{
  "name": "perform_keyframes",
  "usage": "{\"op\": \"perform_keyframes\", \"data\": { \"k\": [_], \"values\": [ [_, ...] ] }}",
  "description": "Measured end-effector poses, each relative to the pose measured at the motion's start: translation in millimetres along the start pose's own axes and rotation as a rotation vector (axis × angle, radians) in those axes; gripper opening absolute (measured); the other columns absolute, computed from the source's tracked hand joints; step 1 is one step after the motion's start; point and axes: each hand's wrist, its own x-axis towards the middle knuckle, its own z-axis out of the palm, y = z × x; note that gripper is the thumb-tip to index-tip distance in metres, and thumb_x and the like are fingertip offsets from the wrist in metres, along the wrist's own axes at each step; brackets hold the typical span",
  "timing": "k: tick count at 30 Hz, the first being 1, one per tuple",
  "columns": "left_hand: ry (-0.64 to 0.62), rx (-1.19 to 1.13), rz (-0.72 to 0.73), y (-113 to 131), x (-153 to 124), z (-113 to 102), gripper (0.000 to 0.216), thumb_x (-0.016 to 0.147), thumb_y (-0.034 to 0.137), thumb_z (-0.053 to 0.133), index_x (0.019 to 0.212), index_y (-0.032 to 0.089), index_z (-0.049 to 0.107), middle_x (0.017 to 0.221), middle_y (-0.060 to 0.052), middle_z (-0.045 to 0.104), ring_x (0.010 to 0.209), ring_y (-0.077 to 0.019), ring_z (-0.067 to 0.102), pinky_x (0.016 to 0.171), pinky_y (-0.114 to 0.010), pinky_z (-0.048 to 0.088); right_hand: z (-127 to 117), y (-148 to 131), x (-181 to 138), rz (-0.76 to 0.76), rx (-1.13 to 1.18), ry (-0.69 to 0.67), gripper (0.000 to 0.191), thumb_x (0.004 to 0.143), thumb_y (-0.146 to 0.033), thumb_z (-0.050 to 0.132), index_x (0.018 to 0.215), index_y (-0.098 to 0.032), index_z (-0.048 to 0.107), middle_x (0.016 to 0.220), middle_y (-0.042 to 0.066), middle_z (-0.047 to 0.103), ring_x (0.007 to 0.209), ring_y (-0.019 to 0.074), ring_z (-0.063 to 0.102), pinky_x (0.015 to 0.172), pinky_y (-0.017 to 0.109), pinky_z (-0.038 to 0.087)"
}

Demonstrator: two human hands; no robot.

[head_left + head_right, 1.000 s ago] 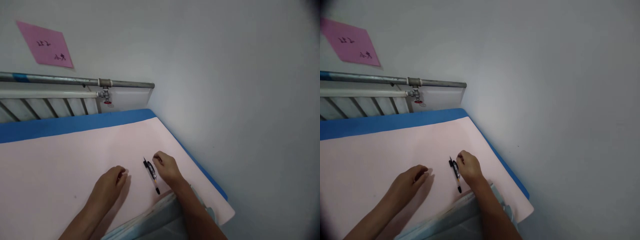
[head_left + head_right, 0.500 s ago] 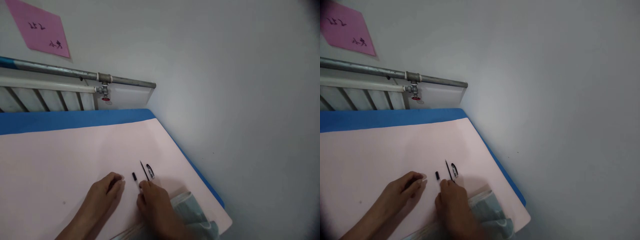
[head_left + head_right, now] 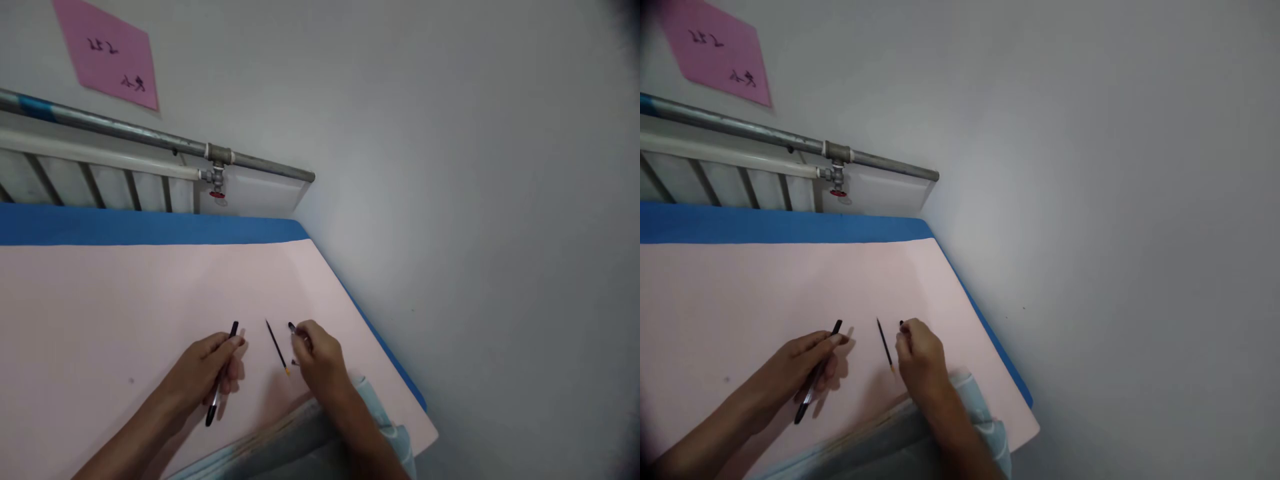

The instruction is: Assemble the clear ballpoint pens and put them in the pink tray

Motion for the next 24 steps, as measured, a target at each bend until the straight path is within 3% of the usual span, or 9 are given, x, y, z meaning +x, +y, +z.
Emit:
{"op": "perform_keyframes", "data": {
  "k": [4, 7, 12, 17, 24],
  "values": [
    [-0.015, 0.002, 0.027, 5.8, -0.6, -4.5, 0.044, 0.073, 0.052, 0.045, 0.095, 0.015, 0.055, 0.048, 0.002, 0.054, 0.038, -0.0105, 0.044, 0.034, -0.020, 0.027, 15.5, -6.6, 9.6, -0.198, -0.413, -0.235, 0.026, 0.071, -0.008, 0.044, 0.094, -0.013, 0.054, 0.079, 0.008, 0.061, 0.072, 0.0181, 0.055, 0.064, 0.026, 0.037],
    [-0.006, -0.028, 0.071, 5.6, 1.3, -2.7, 0.045, 0.075, 0.051, 0.042, 0.098, 0.014, 0.053, 0.044, 0.004, 0.051, 0.036, -0.0093, 0.041, 0.035, -0.020, 0.028, 25.3, -21.2, 14.1, -0.291, -0.497, -0.371, 0.027, 0.068, -0.006, 0.045, 0.094, -0.012, 0.052, 0.076, 0.009, 0.061, 0.070, 0.0192, 0.055, 0.063, 0.028, 0.038],
    [0.029, -0.119, 0.077, 4.6, 4.4, -8.4, 0.039, 0.077, 0.046, 0.041, 0.102, 0.017, 0.048, 0.053, 0.004, 0.055, 0.031, -0.0071, 0.034, 0.030, -0.019, 0.024, 25.4, -41.1, 17.2, -0.410, -0.402, -0.400, 0.019, 0.072, -0.008, 0.042, 0.088, -0.014, 0.052, 0.078, 0.008, 0.059, 0.073, 0.0197, 0.055, 0.065, 0.028, 0.038],
    [0.210, -0.178, 0.132, 7.6, 13.3, -35.4, 0.033, 0.073, 0.043, 0.050, 0.094, 0.018, 0.052, 0.058, 0.005, 0.053, 0.034, -0.0048, 0.036, 0.030, -0.016, 0.024, 30.3, -59.8, 4.6, -0.397, -0.151, -0.438, 0.015, 0.078, -0.017, 0.044, 0.091, -0.015, 0.052, 0.084, 0.006, 0.060, 0.076, 0.0170, 0.055, 0.065, 0.025, 0.038],
    [0.420, -0.394, 0.205, 13.7, 20.4, -62.9, 0.033, 0.068, 0.039, 0.059, 0.092, 0.016, 0.054, 0.059, 0.004, 0.051, 0.036, -0.0037, 0.036, 0.030, -0.015, 0.021, 62.3, -92.1, -29.9, -0.829, -0.068, -0.573, 0.016, 0.077, -0.031, 0.051, 0.081, -0.016, 0.054, 0.076, 0.004, 0.057, 0.068, 0.0169, 0.051, 0.056, 0.026, 0.038]
  ]
}}
